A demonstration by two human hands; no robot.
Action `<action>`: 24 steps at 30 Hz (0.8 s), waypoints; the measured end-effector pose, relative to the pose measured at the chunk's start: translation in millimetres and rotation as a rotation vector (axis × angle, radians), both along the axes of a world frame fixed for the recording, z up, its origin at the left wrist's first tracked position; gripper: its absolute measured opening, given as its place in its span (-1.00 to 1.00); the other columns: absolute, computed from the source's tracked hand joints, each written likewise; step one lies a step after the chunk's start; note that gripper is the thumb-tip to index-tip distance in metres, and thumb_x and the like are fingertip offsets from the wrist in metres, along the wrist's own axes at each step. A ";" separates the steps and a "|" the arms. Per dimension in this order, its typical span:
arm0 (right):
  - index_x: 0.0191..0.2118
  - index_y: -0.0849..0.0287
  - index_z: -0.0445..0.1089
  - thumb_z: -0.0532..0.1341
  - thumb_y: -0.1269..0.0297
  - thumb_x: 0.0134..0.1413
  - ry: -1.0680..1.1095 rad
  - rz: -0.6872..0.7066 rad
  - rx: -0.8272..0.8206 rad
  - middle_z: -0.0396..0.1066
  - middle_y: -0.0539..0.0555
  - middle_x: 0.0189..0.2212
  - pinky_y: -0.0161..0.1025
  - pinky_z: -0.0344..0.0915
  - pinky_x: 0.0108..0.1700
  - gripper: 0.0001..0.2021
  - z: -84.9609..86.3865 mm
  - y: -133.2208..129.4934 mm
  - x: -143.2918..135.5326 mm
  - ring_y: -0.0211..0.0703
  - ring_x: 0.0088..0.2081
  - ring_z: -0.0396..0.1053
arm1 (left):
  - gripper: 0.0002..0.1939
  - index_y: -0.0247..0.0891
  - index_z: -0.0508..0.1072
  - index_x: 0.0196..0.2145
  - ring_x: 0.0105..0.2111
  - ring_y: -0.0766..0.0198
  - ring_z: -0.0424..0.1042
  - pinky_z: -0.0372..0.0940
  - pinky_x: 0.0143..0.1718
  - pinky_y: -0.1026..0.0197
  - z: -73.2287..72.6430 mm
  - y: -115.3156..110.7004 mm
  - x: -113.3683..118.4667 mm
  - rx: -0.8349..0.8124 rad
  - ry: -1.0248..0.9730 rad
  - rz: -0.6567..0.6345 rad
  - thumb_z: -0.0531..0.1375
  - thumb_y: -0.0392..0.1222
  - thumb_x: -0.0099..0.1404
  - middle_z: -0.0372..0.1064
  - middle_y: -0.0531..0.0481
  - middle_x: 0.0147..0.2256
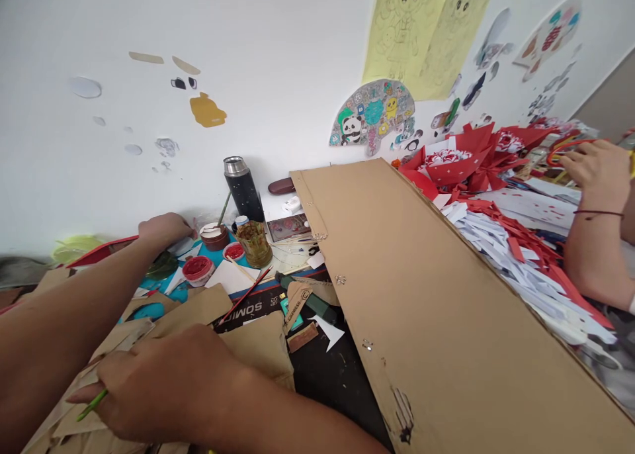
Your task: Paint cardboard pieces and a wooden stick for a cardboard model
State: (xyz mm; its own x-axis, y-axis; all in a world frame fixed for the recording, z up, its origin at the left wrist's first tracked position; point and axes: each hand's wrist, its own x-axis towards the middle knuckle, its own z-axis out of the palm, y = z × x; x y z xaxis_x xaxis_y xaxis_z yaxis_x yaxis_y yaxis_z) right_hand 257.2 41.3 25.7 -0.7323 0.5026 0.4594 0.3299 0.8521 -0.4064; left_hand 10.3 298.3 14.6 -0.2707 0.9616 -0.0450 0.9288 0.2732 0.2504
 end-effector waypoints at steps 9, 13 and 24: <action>-0.21 0.14 0.53 0.19 -0.05 0.60 0.035 -0.017 0.111 0.63 0.02 -0.45 -0.23 0.21 -0.58 -0.60 -4.1 -2.2 -4.5 -0.07 -0.38 0.61 | -0.53 -0.21 0.51 0.28 0.13 -0.04 0.59 0.56 0.13 -0.21 7.8 0.0 5.4 -0.232 0.309 0.068 0.36 0.02 0.54 0.51 -0.21 0.25; -0.21 0.15 0.53 0.18 0.00 0.62 0.073 -0.017 0.105 0.63 0.04 -0.44 -0.25 0.26 -0.56 -0.60 -3.9 -4.2 -4.5 -0.06 -0.34 0.63 | -0.53 -0.21 0.51 0.28 0.13 -0.04 0.59 0.56 0.13 -0.21 7.6 1.8 3.1 -0.252 0.349 0.059 0.36 0.02 0.54 0.51 -0.21 0.26; -0.31 0.12 0.42 0.19 -0.01 0.61 0.031 -0.023 0.187 0.62 0.00 -0.42 -0.25 0.20 -0.63 -0.58 -0.9 -2.4 -7.2 -0.15 -0.36 0.62 | -0.53 -0.20 0.51 0.28 0.12 -0.03 0.59 0.57 0.11 -0.19 5.3 13.3 2.8 -0.309 0.341 0.018 0.36 0.01 0.54 0.51 -0.20 0.25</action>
